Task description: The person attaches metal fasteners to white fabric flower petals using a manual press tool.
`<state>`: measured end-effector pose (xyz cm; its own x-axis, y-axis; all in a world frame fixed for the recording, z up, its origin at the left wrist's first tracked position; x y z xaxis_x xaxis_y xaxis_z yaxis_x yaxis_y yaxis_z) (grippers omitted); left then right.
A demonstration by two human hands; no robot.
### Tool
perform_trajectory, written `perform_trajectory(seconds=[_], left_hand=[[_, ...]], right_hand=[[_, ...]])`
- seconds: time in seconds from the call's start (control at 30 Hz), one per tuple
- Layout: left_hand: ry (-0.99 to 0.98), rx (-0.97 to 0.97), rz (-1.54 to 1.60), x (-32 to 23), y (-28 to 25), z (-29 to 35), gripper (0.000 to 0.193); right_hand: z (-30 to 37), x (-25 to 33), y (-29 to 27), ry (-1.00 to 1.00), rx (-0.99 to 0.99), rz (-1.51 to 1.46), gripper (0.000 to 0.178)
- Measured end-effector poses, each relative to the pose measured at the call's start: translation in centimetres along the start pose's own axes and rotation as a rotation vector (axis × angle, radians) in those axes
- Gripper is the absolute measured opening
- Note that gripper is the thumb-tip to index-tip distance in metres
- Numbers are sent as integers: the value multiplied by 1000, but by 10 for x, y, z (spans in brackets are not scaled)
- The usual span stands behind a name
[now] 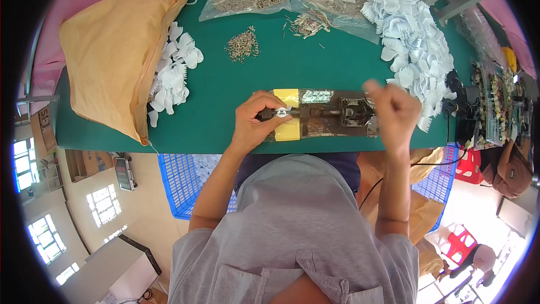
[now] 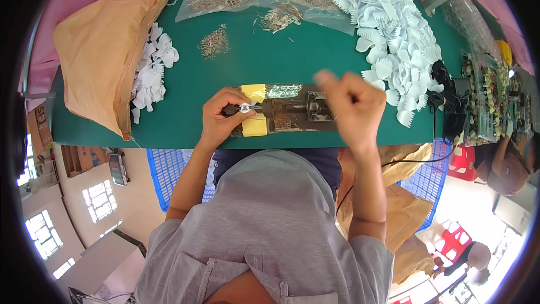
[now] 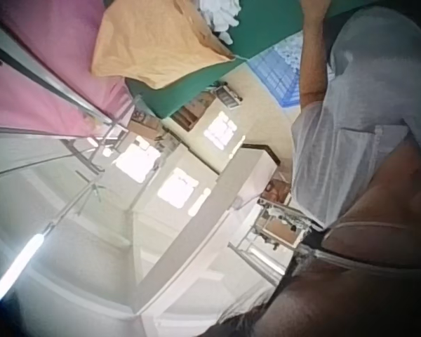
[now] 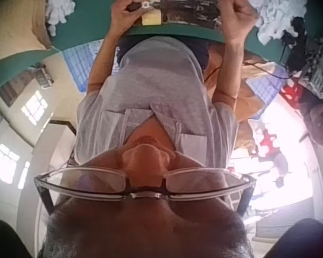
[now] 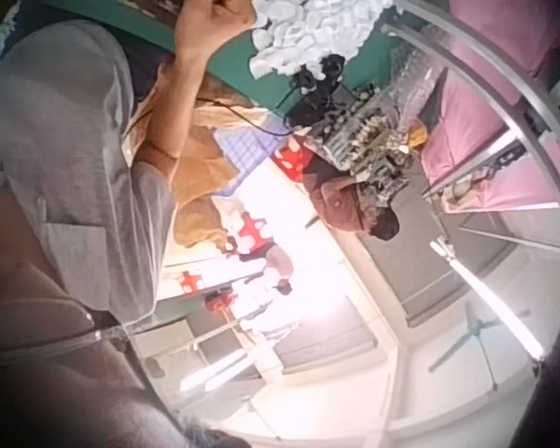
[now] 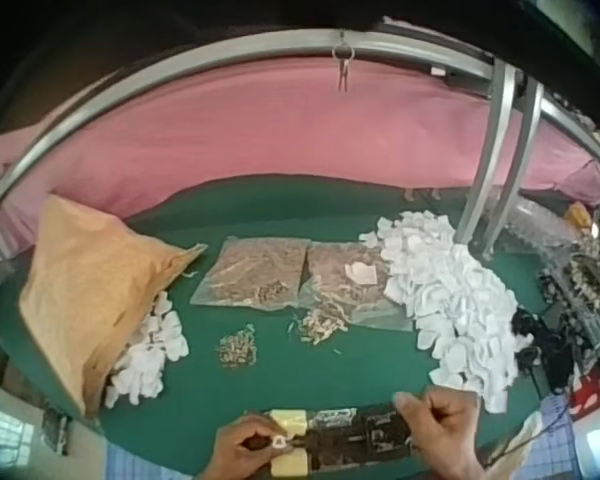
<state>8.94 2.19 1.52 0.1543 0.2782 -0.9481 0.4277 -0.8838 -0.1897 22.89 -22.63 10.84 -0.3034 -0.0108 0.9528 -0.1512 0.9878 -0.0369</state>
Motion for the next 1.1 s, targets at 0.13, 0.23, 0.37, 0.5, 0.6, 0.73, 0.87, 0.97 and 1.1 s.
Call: perform_trajectory(seconds=[0.13,0.23,0.37,0.5,0.6,0.73,0.87,0.97,1.1], left_hand=[[-36,-19,-1,2,-4,4,21],[4,11,22,-2,-5,4,23],[162,-136,471,-30,-40,10,32],[-80,97,208,-43,-113,52,33],[-319,-21,-140,-43,-160,73,38],[-188,-378,-533,-43,-198,35,30],[116,-251,-1198,-24,-173,-3,28],[189,-257,-1291,-7,-169,-6,18],[200,-504,-1082,-23,-200,5,10]], right_hand=[[-11,-19,-21,233,-49,-370,48],[-18,-44,-54,423,-126,-604,58],[-16,-65,-72,512,-134,-859,57],[-18,-67,-76,478,-84,-882,54],[-22,-70,-74,479,-62,-908,53],[-23,-69,-74,479,-79,-907,53],[-17,-70,-85,485,-105,-881,53],[-4,-83,-98,469,-180,-793,47],[-12,-87,-98,500,-238,-227,36]])
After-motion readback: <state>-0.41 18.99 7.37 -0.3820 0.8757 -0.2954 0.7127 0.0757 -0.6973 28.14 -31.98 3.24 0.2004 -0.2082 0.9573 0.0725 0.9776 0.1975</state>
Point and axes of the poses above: each hand's wrist, its own z-axis away from the middle knuckle, its own y-axis out of the palm, x = y × z, the point moved 8 cm from there along -z, towards the middle knuckle, and after that the axes turned 6 degrees about -x, right-handed, at the moved point
